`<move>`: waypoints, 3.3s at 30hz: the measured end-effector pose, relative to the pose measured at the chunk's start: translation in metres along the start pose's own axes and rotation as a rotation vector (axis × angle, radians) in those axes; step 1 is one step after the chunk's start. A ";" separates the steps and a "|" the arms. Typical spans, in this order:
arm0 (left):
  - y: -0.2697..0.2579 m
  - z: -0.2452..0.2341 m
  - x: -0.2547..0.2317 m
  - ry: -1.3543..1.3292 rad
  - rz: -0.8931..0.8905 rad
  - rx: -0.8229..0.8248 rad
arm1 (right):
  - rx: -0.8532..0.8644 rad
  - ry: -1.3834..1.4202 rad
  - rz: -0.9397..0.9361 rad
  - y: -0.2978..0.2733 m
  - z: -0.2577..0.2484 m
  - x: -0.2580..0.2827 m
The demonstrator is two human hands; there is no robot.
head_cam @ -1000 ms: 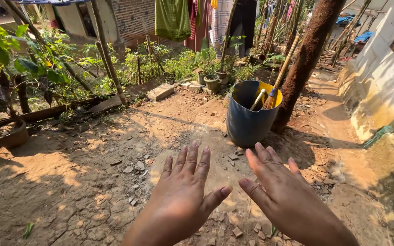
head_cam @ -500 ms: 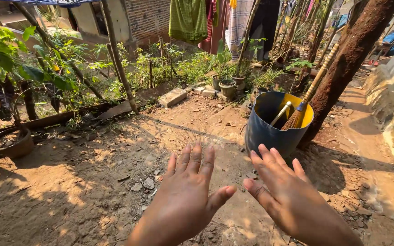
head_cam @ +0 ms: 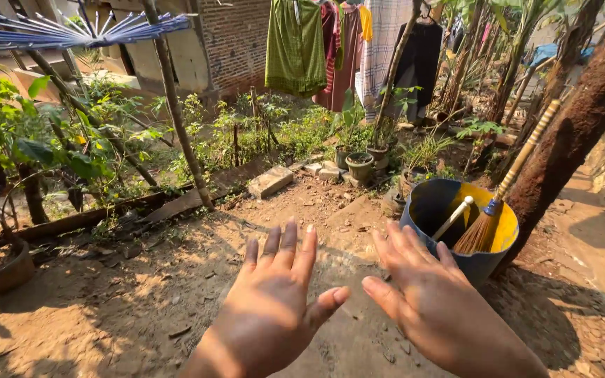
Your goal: Hanging clothes to dry using hangers and a circular drying rack outdoors.
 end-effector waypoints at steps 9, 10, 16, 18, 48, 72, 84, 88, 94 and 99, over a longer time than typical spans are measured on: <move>0.096 0.000 0.023 -0.038 0.030 -0.096 | -0.014 -0.028 -0.023 0.084 -0.002 -0.048; 0.102 0.000 0.024 -0.049 0.021 -0.092 | -0.001 -0.031 -0.031 0.091 -0.003 -0.053; 0.141 -0.003 0.050 -0.087 0.010 -0.102 | 0.018 0.038 -0.100 0.138 -0.003 -0.063; 0.151 -0.009 0.054 -0.071 0.062 -0.178 | -0.019 0.034 -0.138 0.154 -0.010 -0.058; 0.365 -0.051 0.279 -0.071 0.023 -0.171 | -0.107 -0.030 -0.156 0.456 -0.018 -0.074; 0.564 -0.040 0.382 -0.011 0.061 -0.260 | 0.012 -0.003 0.002 0.648 -0.001 -0.179; 0.698 -0.069 0.425 -0.097 0.219 -0.232 | -0.061 0.011 0.053 0.764 -0.003 -0.234; 0.739 -0.083 0.447 -0.071 0.246 -0.245 | -0.091 0.032 0.070 0.808 -0.013 -0.240; 0.779 -0.085 0.472 -0.094 0.249 -0.209 | -0.059 0.036 0.097 0.856 -0.001 -0.254; 0.803 -0.079 0.493 -0.070 0.288 -0.330 | -0.069 0.053 0.078 0.885 -0.007 -0.261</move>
Point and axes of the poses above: each hand's wrist, its own y-axis towards the middle knuckle, its own z-axis out of the palm, x = y × z, the point moved 8 cm from there along y, towards the middle knuckle, and after that the axes turned 11 degrees about x, right-handed, at the moved point
